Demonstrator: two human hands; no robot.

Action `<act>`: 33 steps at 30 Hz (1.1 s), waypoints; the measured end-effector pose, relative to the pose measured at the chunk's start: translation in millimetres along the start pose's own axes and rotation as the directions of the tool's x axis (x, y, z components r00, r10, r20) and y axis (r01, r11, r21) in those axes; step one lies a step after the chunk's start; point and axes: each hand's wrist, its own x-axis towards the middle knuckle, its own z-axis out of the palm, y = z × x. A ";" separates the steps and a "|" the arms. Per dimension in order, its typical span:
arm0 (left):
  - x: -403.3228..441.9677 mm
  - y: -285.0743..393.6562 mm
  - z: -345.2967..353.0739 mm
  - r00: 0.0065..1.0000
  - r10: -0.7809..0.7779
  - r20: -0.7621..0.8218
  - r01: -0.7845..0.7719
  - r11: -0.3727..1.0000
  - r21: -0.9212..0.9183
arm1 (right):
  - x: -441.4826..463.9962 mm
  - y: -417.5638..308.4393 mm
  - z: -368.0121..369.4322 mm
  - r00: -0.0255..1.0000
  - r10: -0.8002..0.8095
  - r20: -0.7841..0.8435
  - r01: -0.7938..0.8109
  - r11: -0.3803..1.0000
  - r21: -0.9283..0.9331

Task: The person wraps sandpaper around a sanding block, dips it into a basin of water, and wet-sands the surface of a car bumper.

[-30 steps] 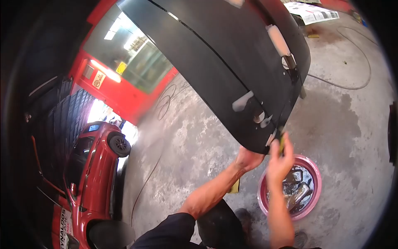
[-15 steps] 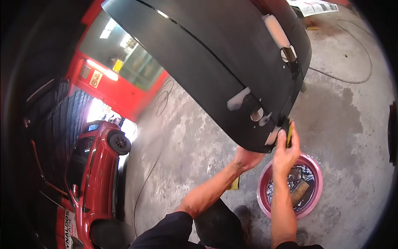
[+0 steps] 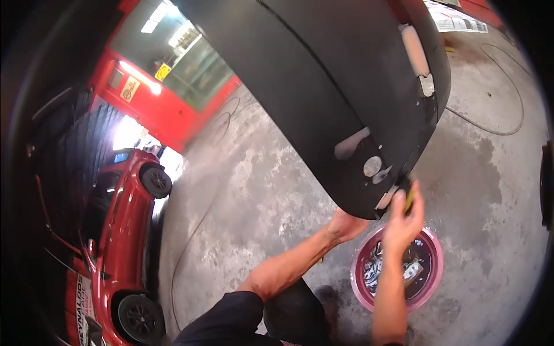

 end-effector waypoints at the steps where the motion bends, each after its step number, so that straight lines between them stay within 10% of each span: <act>1: 0.4 -5.5 2.3 0.998 0.059 -0.028 -0.057 0.997 0.056 | 17.0 -12.6 -1.6 0.991 0.106 0.078 -0.115 0.986 0.120; 5: -0.4 4.1 0.8 0.994 -0.102 0.033 0.107 0.933 -0.344 | -55.4 23.1 4.3 0.953 -0.301 0.033 0.302 0.952 -0.049; 9: -1.1 2.7 1.9 0.988 -0.147 0.040 0.149 0.875 -0.461 | 7.2 -6.2 0.9 0.998 -0.045 0.049 0.045 0.999 -0.011; 20: 21.8 19.7 -11.4 0.953 -0.255 0.160 0.283 0.572 -0.770 | 22.5 -8.4 -7.6 0.985 0.052 0.162 -0.060 0.997 0.047; 22: 11.2 17.3 -12.4 0.938 -0.319 0.138 0.305 0.566 -0.766 | -16.9 3.7 -2.0 0.916 -0.386 0.111 0.399 0.906 -0.142; 27: 10.7 21.6 -6.9 0.931 -0.334 0.146 0.324 0.576 -0.750 | -36.9 8.2 2.6 0.958 -0.274 0.083 0.284 0.946 -0.155; 30: 6.6 0.2 0.0 0.978 -0.210 0.010 0.183 0.825 -0.534 | 5.1 -13.6 -0.7 0.999 -0.027 0.041 0.030 0.995 -0.100; 33: 7.1 13.0 -3.6 0.980 -0.047 0.194 0.190 0.513 -0.837 | -30.3 -8.2 2.2 0.967 -0.254 0.027 0.255 0.963 -0.088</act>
